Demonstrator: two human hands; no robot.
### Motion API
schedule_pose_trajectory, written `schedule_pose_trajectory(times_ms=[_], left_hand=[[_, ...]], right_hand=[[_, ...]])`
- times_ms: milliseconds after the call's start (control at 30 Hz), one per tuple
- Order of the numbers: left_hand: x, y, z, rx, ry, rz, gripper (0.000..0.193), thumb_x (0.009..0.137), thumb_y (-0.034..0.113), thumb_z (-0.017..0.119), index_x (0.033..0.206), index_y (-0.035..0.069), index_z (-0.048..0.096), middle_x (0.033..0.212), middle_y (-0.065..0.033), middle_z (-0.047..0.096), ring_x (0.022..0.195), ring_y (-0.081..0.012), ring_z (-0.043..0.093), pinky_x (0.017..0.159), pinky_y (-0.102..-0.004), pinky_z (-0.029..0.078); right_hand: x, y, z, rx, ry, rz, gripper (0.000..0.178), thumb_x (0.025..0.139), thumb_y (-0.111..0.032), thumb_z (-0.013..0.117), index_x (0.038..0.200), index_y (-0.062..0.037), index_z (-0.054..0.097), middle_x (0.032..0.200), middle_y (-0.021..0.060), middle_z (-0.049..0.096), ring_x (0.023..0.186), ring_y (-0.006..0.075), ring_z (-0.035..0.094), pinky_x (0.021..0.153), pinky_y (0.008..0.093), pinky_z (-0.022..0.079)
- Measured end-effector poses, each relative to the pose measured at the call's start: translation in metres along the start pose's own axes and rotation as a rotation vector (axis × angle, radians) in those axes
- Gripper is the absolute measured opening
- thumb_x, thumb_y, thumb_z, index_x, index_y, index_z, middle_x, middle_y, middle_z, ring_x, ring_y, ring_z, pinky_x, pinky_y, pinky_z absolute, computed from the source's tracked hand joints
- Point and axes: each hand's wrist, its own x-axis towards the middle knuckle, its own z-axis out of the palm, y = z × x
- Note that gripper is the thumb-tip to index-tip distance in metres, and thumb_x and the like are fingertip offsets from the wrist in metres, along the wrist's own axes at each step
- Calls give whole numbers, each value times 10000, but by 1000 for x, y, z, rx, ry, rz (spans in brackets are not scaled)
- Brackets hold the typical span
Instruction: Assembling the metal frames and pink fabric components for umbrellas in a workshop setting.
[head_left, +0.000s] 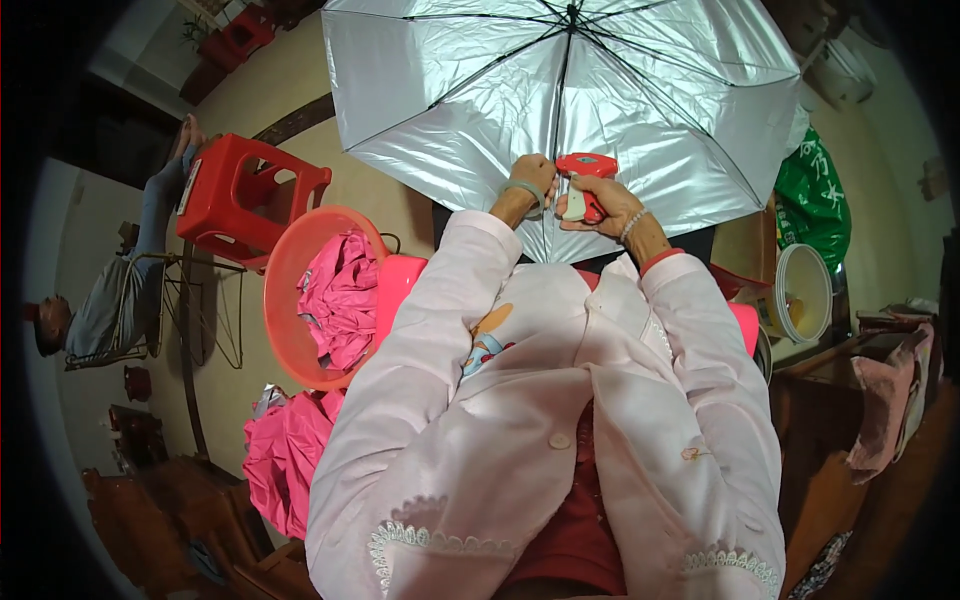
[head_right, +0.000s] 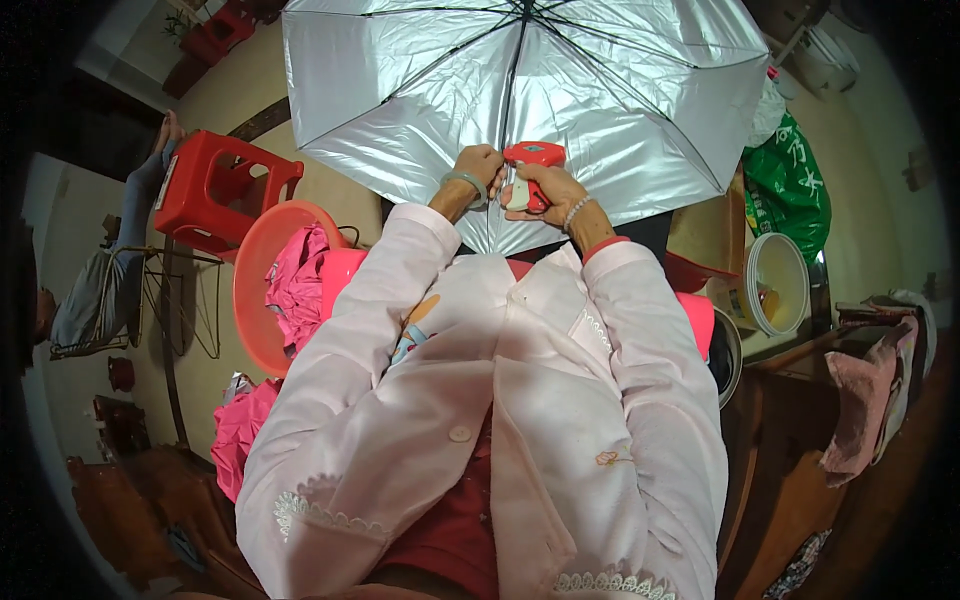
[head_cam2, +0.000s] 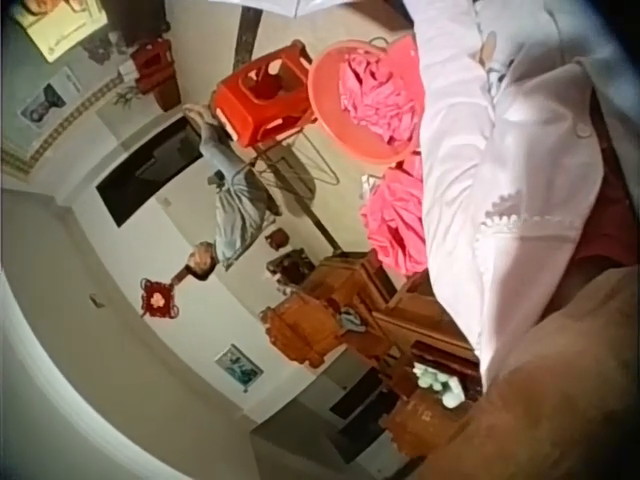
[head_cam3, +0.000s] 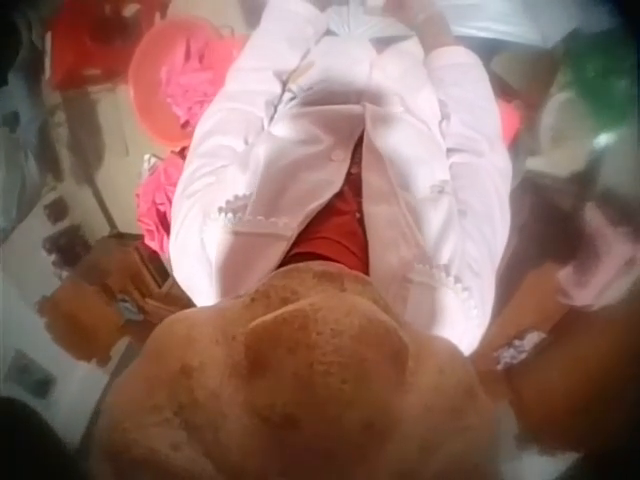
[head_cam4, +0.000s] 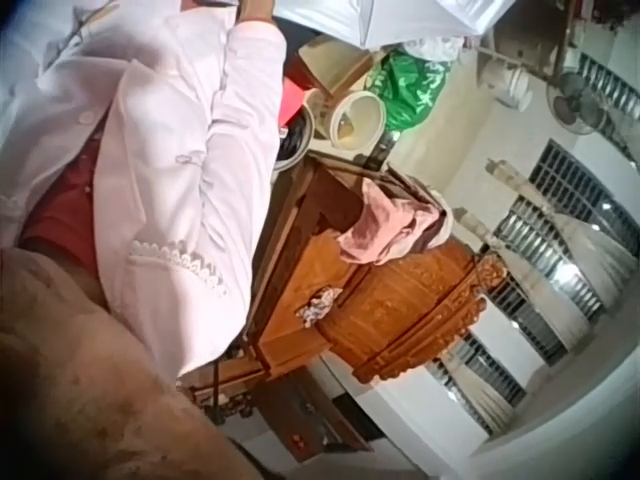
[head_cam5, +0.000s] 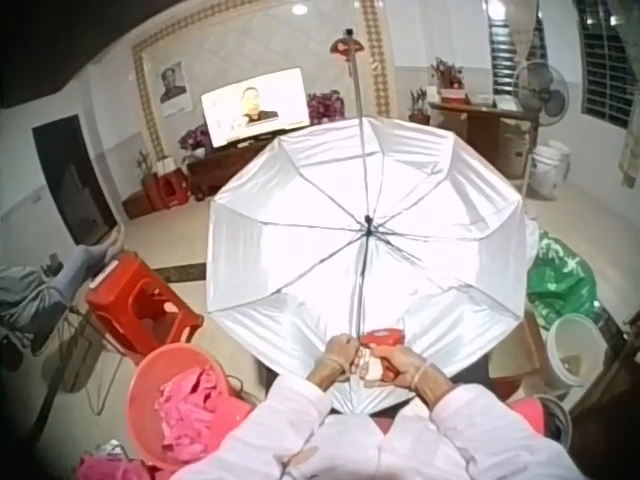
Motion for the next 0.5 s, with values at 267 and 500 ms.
schedule_pose_trajectory(times_ms=[267, 500], left_hand=[[6, -4, 4, 89, 33, 43, 180, 807, 98, 451, 726, -34, 544, 541, -84, 531, 372, -151, 470, 318, -294, 372], [4, -6, 5, 51, 71, 32, 182, 802, 97, 461, 719, -38, 551, 542, -94, 544, 381, -157, 491, 321, -310, 388]], right_hand=[[-1, -2, 2, -21, 1, 23, 255, 827, -256, 537, 1022, -91, 540, 820, 89, 628, 709, 201, 627, 695, 426, 523], [-6, -3, 9, -26, 53, 23, 261, 821, -238, 548, 1021, -72, 526, 826, 115, 625, 725, 227, 625, 682, 451, 525]])
